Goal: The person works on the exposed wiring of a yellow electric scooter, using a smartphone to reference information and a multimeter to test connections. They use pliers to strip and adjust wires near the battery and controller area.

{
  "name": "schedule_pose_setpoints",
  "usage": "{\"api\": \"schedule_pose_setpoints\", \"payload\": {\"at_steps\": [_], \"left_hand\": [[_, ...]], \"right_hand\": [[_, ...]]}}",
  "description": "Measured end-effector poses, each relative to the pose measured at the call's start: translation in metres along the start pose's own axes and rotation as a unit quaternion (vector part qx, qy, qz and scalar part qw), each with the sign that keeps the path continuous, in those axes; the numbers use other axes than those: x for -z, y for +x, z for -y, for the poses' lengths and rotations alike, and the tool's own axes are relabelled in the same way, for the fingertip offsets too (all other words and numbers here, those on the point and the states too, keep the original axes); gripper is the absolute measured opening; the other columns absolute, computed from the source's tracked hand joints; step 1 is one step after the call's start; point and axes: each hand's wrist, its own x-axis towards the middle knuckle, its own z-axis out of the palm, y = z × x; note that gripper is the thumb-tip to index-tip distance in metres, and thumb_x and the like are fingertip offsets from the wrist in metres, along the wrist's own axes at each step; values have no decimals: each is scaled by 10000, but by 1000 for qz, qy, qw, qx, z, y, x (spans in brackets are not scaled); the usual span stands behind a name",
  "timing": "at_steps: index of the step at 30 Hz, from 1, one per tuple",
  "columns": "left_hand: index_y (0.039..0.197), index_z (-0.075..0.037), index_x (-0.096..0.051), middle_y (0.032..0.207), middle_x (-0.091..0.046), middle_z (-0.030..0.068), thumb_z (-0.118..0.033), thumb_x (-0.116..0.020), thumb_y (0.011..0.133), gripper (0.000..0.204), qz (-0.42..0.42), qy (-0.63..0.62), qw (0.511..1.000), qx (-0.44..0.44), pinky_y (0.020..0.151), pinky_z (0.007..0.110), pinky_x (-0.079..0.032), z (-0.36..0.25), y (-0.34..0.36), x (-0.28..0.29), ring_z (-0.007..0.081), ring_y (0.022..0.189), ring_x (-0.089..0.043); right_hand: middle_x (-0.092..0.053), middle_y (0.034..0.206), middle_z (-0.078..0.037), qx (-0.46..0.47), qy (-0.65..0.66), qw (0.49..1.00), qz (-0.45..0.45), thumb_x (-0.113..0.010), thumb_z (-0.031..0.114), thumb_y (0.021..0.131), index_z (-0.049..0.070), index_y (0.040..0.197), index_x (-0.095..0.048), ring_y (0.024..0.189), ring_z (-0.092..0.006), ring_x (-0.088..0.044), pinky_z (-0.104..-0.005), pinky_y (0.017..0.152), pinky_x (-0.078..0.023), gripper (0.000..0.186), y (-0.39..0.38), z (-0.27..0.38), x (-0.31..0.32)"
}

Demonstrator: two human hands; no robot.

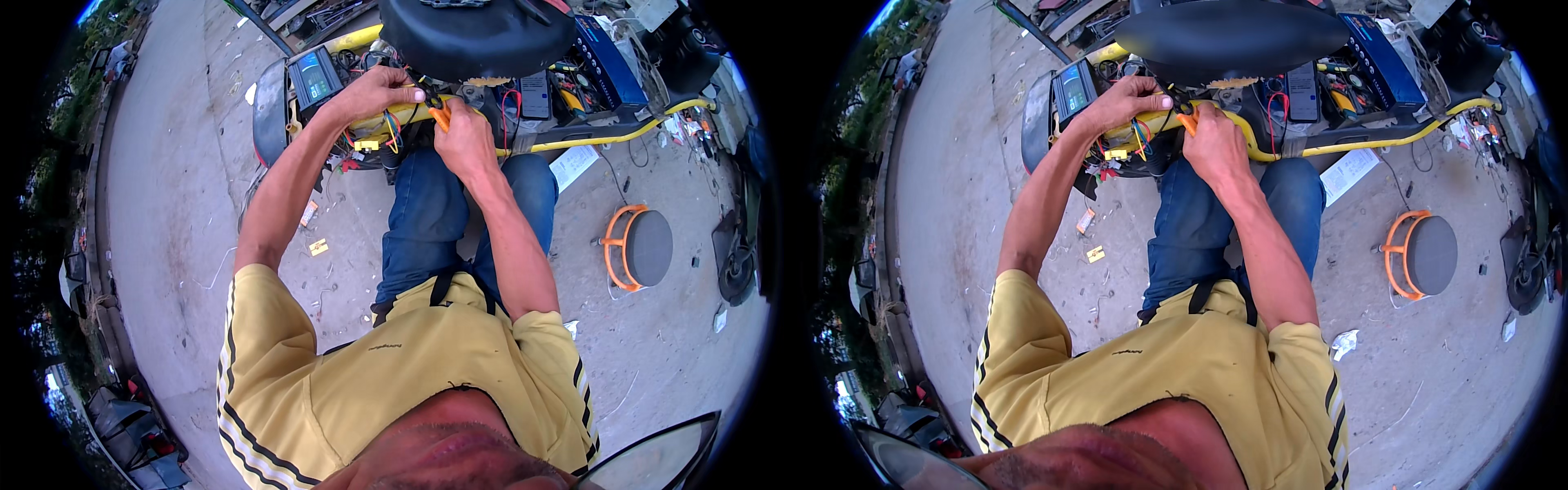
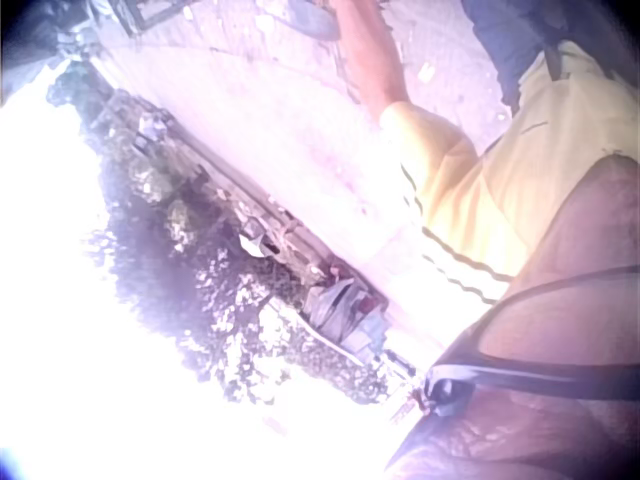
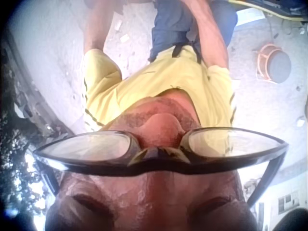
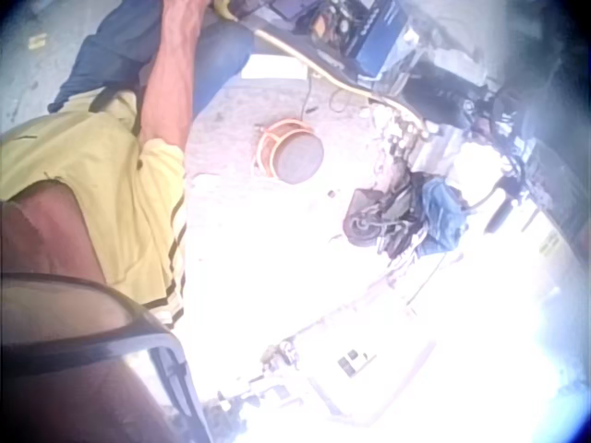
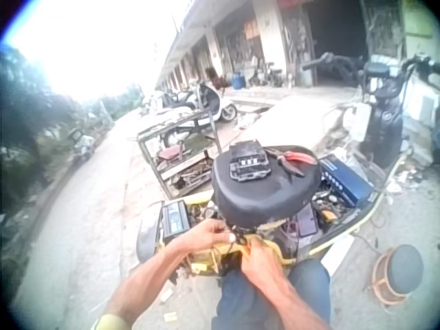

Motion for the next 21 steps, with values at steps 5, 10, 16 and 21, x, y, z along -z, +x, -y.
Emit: {"api": "schedule_pose_setpoints", "payload": {"at_steps": [5,10,16,21], "left_hand": [[828,-5,-702,679,-566,-19,-432,-774,918,443,-34,5,999,12,594,300,-378,5,8,-7,81,666,-483],[899,25,-726,658,-579,47,-410,-776,913,438,-47,38,998,-6,641,356,-432,-6,3,-9,137,656,-512],[790,-1,-697,626,-537,-3,-423,-776,917,447,-67,23,997,-7,583,323,-374,-5,5,-11,96,623,-455],[689,-26,-663,587,-487,-47,-428,-805,903,477,-101,4,994,32,549,307,-343,-6,9,-18,69,597,-419]], "right_hand": [[-724,1101,-262,-163,187,965,81,-730,220,864,-33,1232,-641,1072,-421,-688,-488,937,-521,455,1,-1,-1],[-720,1150,-244,-183,70,980,42,-749,256,850,-10,1245,-633,1113,-415,-674,-489,945,-510,490,-1,19,11],[-702,1201,-233,-273,236,925,115,-752,270,852,-14,1190,-640,1136,-417,-666,-494,936,-509,456,3,14,6],[-689,1153,-275,-258,272,925,54,-720,263,873,-62,1176,-614,1153,-425,-659,-479,951,-502,457,3,3,-10]]}}
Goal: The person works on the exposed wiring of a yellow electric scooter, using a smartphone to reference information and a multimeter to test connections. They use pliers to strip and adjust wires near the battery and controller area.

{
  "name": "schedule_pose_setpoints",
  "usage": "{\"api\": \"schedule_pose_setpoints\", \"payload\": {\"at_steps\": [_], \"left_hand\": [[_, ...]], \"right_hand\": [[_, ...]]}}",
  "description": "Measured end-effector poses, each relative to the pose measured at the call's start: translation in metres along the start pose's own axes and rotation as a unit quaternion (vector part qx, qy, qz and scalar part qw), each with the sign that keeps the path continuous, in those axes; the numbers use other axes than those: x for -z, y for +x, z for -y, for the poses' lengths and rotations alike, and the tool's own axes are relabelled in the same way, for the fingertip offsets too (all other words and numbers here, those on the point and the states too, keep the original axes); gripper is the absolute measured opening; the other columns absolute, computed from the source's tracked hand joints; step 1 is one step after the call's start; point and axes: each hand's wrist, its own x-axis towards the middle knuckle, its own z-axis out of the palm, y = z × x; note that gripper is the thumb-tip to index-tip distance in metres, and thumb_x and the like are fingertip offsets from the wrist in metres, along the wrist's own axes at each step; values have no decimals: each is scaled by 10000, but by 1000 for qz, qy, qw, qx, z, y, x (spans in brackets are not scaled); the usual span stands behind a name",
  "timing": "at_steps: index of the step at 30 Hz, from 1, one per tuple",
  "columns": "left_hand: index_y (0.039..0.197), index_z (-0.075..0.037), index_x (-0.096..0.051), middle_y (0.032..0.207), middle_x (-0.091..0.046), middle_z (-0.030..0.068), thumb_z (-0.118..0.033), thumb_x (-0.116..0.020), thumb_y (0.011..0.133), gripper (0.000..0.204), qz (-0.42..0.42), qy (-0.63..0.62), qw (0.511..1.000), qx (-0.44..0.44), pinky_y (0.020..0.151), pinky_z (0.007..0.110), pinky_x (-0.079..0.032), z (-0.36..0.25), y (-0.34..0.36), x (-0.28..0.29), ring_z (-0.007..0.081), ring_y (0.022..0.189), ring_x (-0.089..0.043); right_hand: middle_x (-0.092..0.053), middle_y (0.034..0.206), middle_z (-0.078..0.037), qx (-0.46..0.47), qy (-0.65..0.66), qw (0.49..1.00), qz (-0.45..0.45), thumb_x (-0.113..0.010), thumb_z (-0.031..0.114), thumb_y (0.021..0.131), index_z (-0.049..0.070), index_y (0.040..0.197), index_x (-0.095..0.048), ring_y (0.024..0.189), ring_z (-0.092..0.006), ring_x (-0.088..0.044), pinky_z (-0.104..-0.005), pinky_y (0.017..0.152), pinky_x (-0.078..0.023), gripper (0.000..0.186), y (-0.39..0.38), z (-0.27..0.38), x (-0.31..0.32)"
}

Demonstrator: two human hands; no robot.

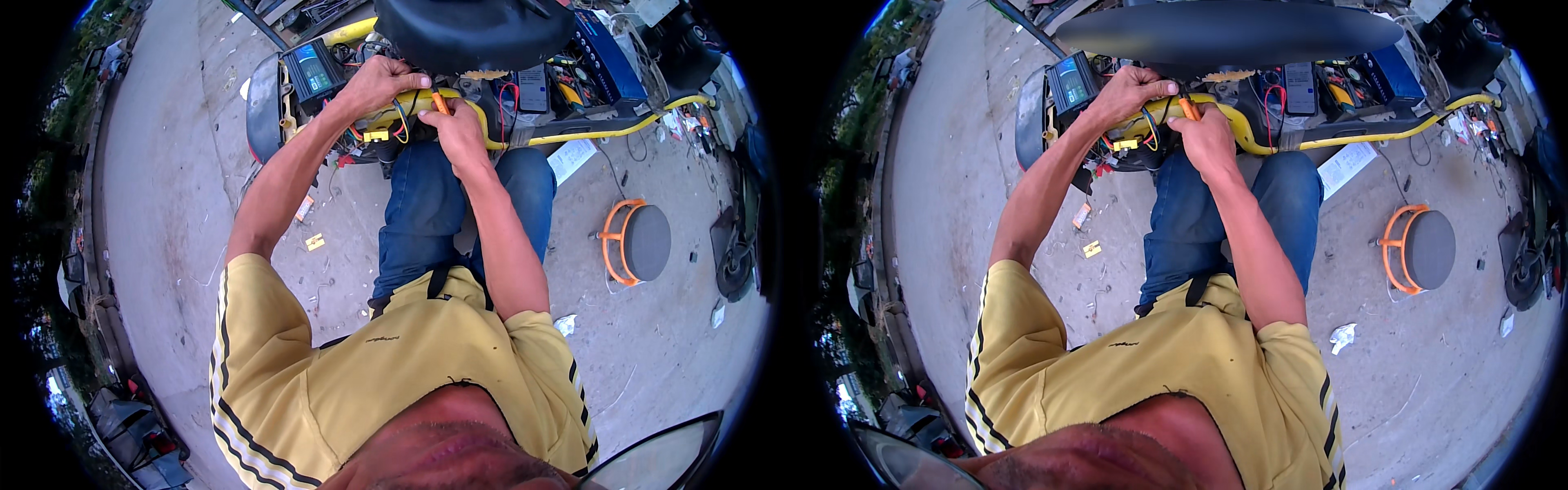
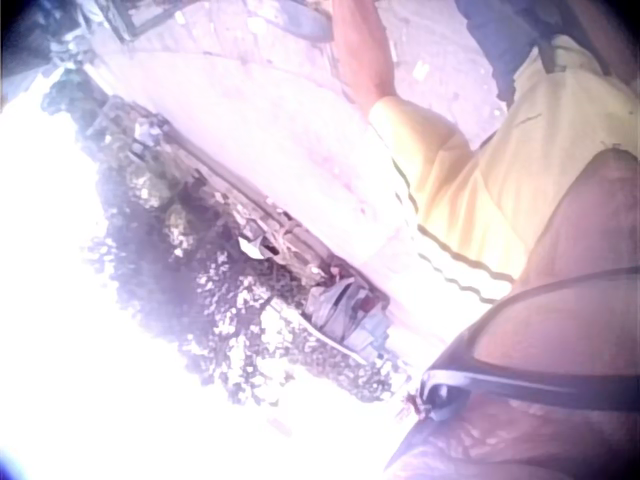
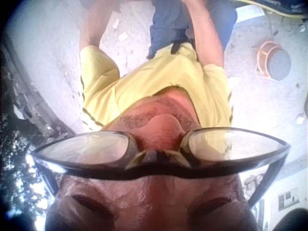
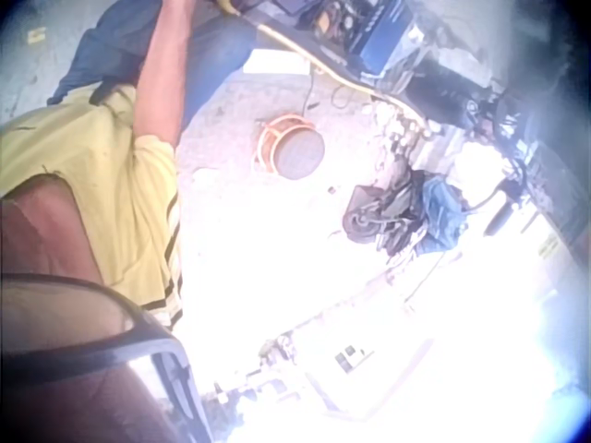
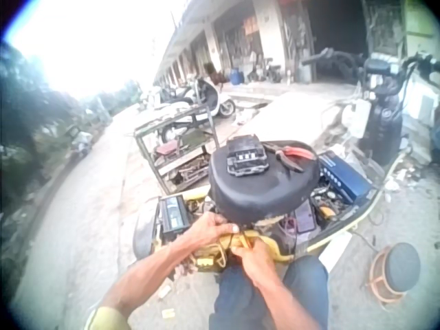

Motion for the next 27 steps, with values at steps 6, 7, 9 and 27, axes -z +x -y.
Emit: {"api": "schedule_pose_setpoints", "payload": {"at_steps": [6,7,9,27], "left_hand": [[882,-10,-688,697,-574,-38,-428,-831,884,442,45,-15,997,-65,594,293,-418,14,-3,19,78,650,-498],[1077,4,-690,851,-636,0,-458,-778,924,495,65,-5,997,-43,679,278,-461,10,-5,23,85,772,-553],[1178,3,-677,920,-642,21,-472,-726,961,525,31,-12,996,-84,737,272,-465,2,-12,31,83,854,-555],[1322,96,-615,1180,-711,162,37,-612,981,346,-150,-197,968,-41,946,314,-577,-25,-115,61,193,1056,-710]], "right_hand": [[-639,1270,-302,8,-194,981,-23,-709,286,885,-73,1336,-551,1199,-441,-627,-473,1036,-466,598,-4,1,44],[-631,1293,-295,14,-197,980,-19,-709,292,886,-66,1358,-548,1226,-433,-612,-466,1050,-458,614,-11,-6,44],[-606,1354,-279,22,-184,983,4,-711,303,889,-53,1394,-548,1282,-413,-578,-455,1075,-443,639,-21,-9,44],[-680,1115,-145,149,-137,978,45,-717,244,937,-64,1412,-546,1038,-208,-652,-322,949,-508,591,-78,-1,58]]}}
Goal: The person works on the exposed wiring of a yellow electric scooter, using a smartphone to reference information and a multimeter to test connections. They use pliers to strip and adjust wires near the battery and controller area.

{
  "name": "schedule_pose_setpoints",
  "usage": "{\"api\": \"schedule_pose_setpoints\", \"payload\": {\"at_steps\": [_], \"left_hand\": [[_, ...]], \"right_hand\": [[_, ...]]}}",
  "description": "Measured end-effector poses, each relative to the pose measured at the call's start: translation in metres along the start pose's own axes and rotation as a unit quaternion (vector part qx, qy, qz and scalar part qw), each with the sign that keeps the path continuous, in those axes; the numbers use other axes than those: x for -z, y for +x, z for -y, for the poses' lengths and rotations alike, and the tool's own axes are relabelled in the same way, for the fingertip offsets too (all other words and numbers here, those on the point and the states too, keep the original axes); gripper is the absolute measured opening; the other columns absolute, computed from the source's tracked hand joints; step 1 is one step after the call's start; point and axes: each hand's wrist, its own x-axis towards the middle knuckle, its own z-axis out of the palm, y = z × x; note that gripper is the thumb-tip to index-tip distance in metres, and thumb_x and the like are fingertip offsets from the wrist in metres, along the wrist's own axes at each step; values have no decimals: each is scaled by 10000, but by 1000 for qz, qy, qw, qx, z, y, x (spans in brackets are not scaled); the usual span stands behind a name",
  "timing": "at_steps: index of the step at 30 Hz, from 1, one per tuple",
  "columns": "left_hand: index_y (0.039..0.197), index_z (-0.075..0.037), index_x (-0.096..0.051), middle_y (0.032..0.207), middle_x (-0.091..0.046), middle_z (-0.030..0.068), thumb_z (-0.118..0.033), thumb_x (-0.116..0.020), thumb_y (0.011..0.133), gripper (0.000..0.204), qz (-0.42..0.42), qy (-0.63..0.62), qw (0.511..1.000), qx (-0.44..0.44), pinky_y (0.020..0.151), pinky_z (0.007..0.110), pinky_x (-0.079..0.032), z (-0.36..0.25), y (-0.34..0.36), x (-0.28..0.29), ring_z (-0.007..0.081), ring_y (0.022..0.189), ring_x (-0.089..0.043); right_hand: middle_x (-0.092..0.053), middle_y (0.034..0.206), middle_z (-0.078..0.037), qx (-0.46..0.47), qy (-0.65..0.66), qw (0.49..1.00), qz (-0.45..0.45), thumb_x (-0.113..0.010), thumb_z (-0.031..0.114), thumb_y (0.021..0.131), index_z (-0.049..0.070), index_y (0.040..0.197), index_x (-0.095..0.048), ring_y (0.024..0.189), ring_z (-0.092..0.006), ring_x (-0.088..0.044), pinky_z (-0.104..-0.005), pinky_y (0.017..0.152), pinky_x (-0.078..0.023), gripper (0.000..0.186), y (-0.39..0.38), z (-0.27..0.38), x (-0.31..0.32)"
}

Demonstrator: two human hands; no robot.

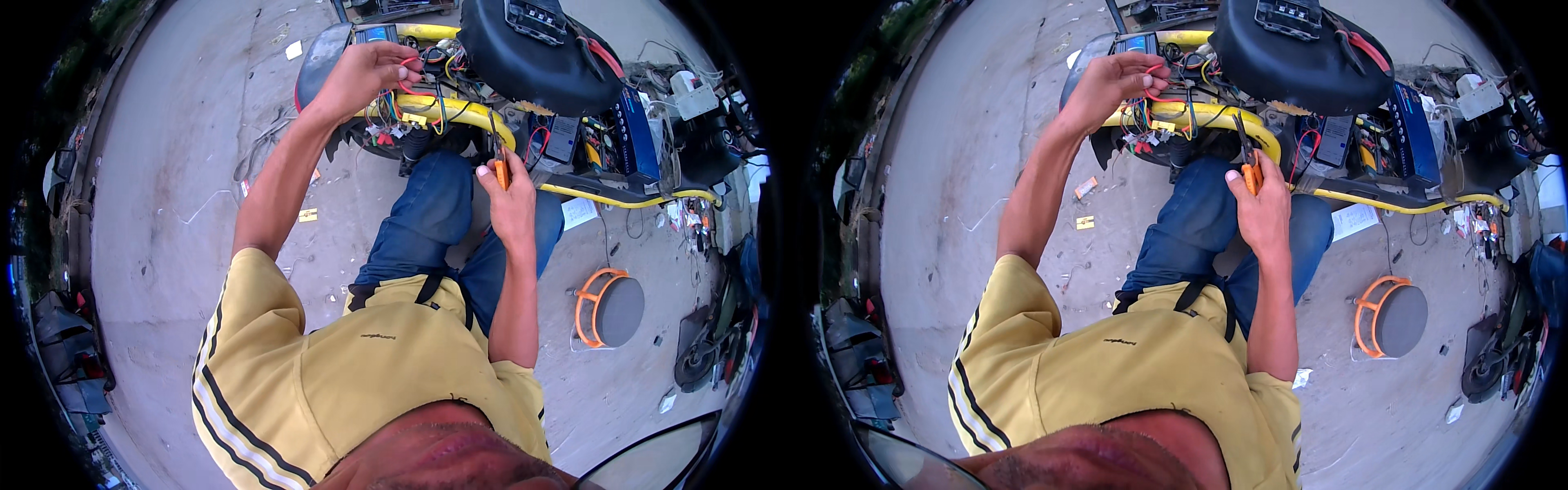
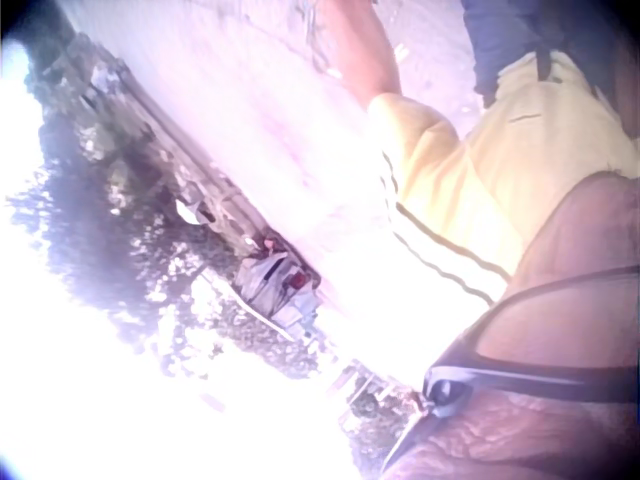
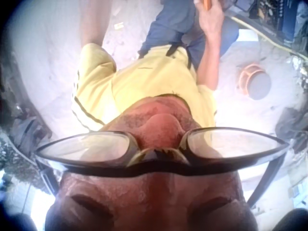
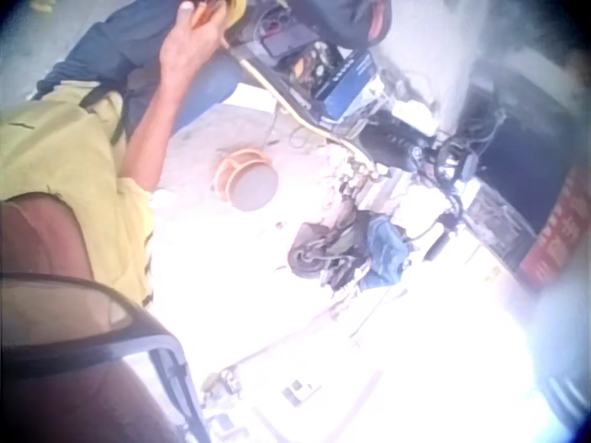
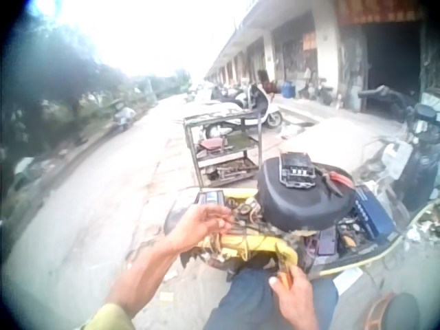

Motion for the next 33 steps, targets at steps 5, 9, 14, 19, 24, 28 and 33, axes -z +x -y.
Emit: {"api": "schedule_pose_setpoints", "payload": {"at_steps": [5,9,14,19,24,28,33], "left_hand": [[1281,37,-672,1135,-723,103,-1,-654,980,304,-24,32,997,-72,899,294,-575,-17,-21,-23,148,1001,-698],[1190,19,-714,1024,-732,49,-72,-697,980,229,-73,33,996,-48,785,256,-555,-14,-39,-45,80,889,-649],[1086,17,-723,1027,-726,47,-74,-704,980,141,-93,-70,992,-52,809,249,-562,6,-58,-63,93,905,-664],[1076,15,-663,1039,-719,78,11,-723,941,148,-95,-165,978,-89,850,269,-569,22,-70,-71,122,914,-674],[1040,-30,-547,1060,-710,118,81,-726,906,249,-104,-217,962,-130,846,283,-571,30,-72,-72,141,913,-677],[989,-43,-508,1063,-717,137,93,-719,904,265,-104,-200,964,-142,835,278,-572,31,-71,-71,137,913,-678],[936,-60,-467,1077,-731,159,107,-712,901,299,-100,-185,969,-131,815,253,-570,27,-72,-72,134,904,-690]], "right_hand": [[-621,1268,-208,43,-29,999,8,-716,282,922,-61,1400,-546,1150,-349,-636,-415,1017,-484,612,-8,41,7],[-622,1227,-192,89,-64,994,2,-724,238,921,-43,1392,-546,1126,-348,-639,-432,993,-494,576,-10,58,4],[-616,1164,-182,120,-91,988,24,-734,220,910,-22,1383,-551,1100,-350,-632,-440,972,-493,562,-13,57,-1],[-609,1155,-183,114,-51,990,65,-730,239,913,-25,1384,-548,1070,-354,-643,-441,940,-507,569,-16,57,-3],[-607,1126,-183,127,-65,986,86,-736,252,904,-21,1365,-559,1046,-364,-643,-446,914,-512,564,-15,62,-4],[-603,1096,-183,135,-76,984,88,-744,245,893,-17,1351,-567,1025,-374,-635,-458,892,-506,556,-14,63,-5],[-600,1086,-181,136,-84,984,82,-747,237,890,-18,1344,-569,1023,-377,-629,-464,889,-501,550,-13,64,-3]]}}
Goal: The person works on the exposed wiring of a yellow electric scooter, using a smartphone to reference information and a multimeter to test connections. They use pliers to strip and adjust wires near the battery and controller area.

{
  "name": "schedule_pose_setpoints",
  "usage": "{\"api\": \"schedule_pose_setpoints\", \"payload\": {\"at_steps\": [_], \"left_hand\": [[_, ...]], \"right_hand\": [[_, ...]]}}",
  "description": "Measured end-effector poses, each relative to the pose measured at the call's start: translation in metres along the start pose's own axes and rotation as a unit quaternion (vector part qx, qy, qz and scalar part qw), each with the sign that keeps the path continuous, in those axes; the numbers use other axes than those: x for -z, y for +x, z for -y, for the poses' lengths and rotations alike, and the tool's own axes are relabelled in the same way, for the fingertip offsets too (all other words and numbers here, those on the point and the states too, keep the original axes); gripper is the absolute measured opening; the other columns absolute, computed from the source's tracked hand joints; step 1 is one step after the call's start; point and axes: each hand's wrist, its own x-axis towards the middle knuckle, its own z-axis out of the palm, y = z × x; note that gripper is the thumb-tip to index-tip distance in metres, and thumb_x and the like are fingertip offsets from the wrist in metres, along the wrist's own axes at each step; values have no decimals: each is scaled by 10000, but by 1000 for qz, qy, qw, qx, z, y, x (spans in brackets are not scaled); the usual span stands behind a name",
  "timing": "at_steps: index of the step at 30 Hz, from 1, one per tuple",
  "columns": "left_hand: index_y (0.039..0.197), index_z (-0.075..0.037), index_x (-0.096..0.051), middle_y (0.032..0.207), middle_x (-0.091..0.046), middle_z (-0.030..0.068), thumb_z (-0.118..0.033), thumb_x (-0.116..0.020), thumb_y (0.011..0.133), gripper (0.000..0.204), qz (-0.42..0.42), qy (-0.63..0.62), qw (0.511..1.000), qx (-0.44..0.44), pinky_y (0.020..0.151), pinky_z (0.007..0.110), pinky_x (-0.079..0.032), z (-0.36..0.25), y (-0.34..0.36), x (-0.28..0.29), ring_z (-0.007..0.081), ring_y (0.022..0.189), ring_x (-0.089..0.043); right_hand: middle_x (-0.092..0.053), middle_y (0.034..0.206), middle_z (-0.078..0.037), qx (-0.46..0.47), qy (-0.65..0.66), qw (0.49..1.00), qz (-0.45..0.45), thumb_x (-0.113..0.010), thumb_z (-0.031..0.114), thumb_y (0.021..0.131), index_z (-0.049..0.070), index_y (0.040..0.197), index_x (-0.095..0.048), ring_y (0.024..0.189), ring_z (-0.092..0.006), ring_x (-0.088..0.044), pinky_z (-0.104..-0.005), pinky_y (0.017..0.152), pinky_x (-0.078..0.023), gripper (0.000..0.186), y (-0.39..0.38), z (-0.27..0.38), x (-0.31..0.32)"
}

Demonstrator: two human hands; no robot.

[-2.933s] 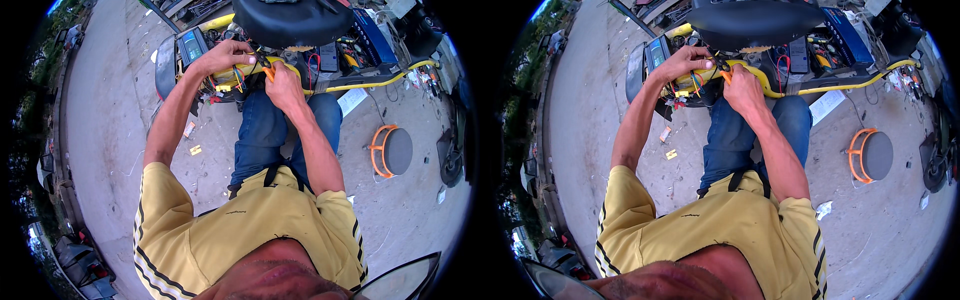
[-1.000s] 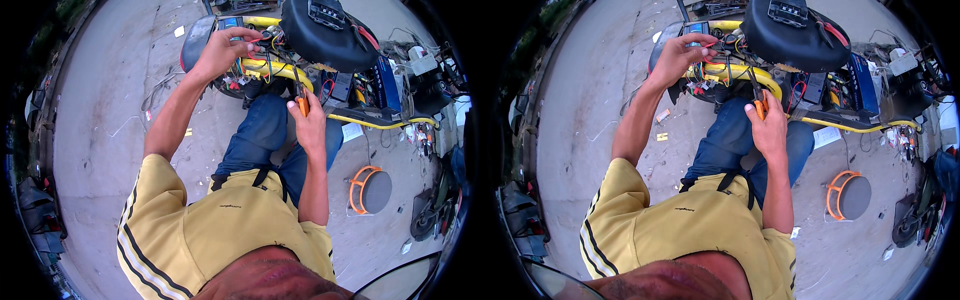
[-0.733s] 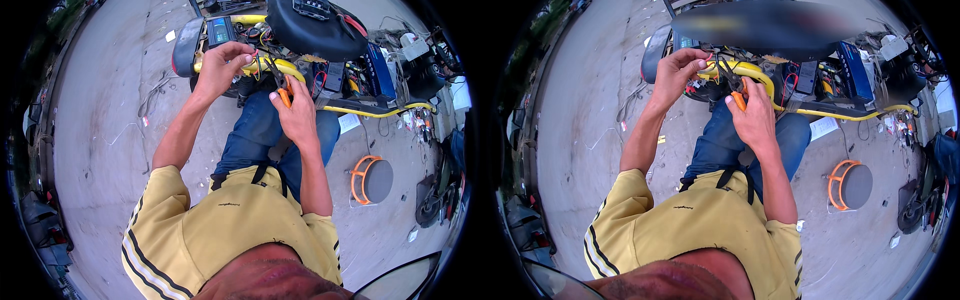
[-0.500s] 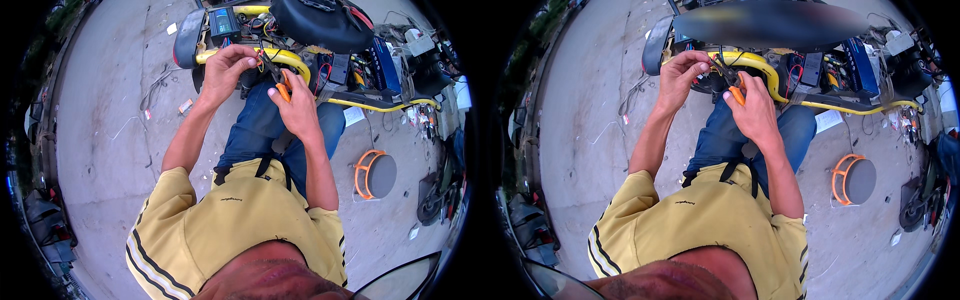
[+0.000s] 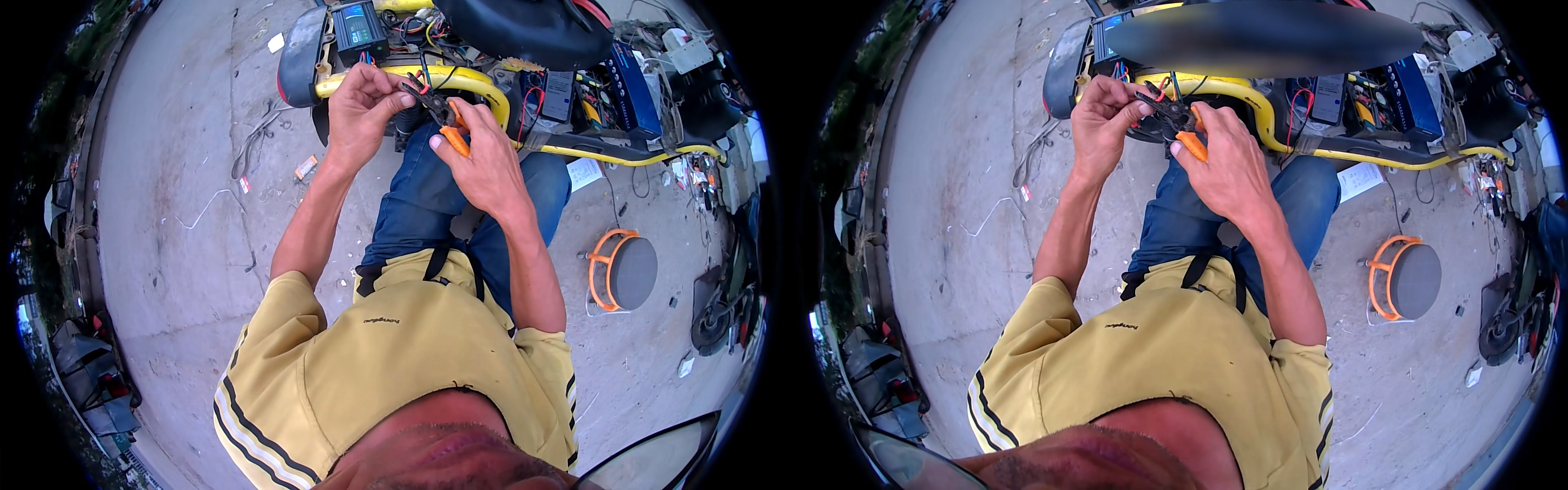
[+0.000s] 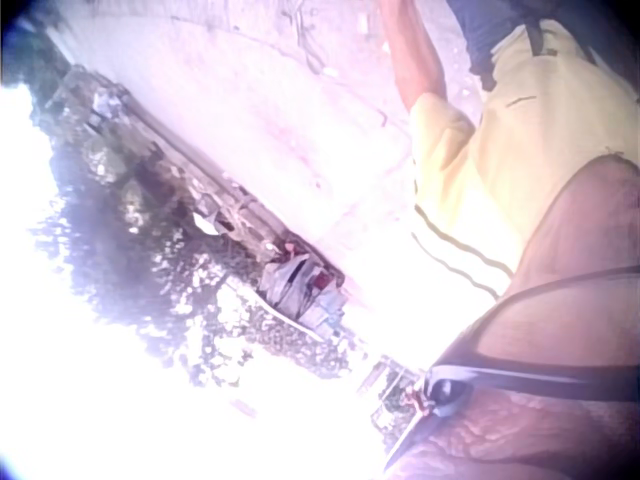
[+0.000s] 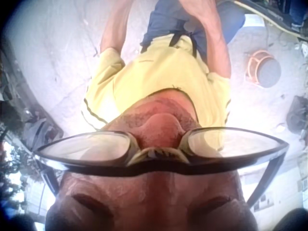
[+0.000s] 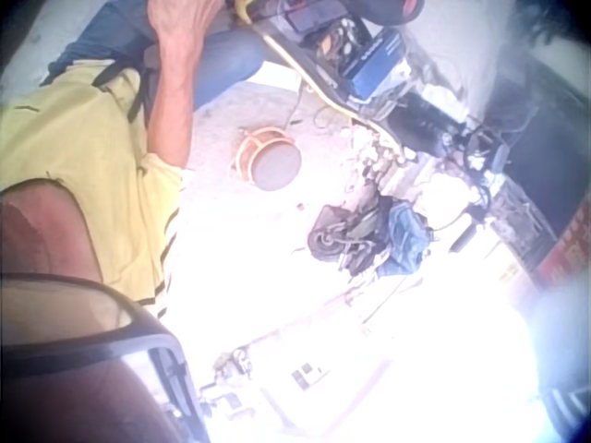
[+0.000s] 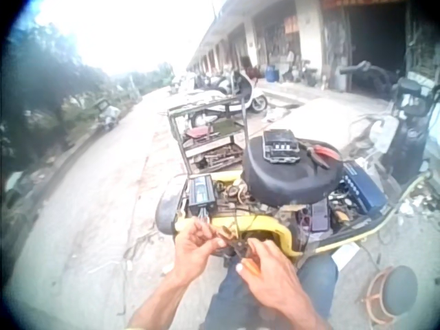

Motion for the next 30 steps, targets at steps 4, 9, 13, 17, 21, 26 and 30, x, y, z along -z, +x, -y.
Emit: {"api": "schedule_pose_setpoints", "payload": {"at_steps": [4,9,13,17,21,26,30], "left_hand": [[916,-63,-459,1088,-733,169,107,-715,899,308,14,12,1000,-9,809,241,-566,3,2,4,128,901,-695],[935,-41,-494,1017,-716,121,111,-703,906,261,26,23,999,11,851,263,-566,1,5,6,121,931,-682],[1002,1,-555,984,-677,71,16,-688,966,139,38,94,993,56,850,246,-529,-8,3,-4,96,934,-644],[1020,20,-612,929,-546,41,-165,-649,1026,189,164,321,930,-67,781,297,-470,-8,7,-2,143,848,-530],[1072,-4,-643,853,-517,11,-291,-763,952,333,227,310,923,-16,675,289,-401,-19,17,-7,113,765,-468],[814,-18,-588,643,-386,-55,-317,-833,888,394,156,292,943,23,557,282,-329,0,25,-20,69,633,-357],[667,-19,-529,601,-348,-39,-318,-853,864,483,149,287,946,-12,533,304,-302,4,32,-25,80,610,-333]], "right_hand": [[-609,1094,-184,0,-1,1000,5,-750,232,886,-16,1349,-568,1019,-378,-636,-466,882,-505,556,0,-3,1],[-643,1080,-213,-3,6,1000,8,-718,189,902,-15,1237,-590,993,-416,-651,-485,859,-512,412,0,-3,4],[-665,1042,-243,-4,-5,1000,5,-680,119,907,-8,1140,-582,969,-460,-651,-505,845,-513,283,-1,-10,5],[-683,1014,-251,14,-30,999,-17,-681,84,887,-4,1127,-582,959,-470,-660,-517,827,-521,274,0,-16,7],[-696,1008,-242,52,-57,996,-51,-689,68,877,1,1117,-585,937,-460,-676,-511,795,-536,270,3,-29,8],[-708,983,-216,54,-32,994,-87,-737,109,882,6,1117,-619,886,-398,-711,-448,776,-554,282,8,-36,11],[-728,980,-179,-61,139,987,-61,-776,204,892,8,1136,-656,892,-326,-728,-394,804,-546,336,5,-37,2]]}}
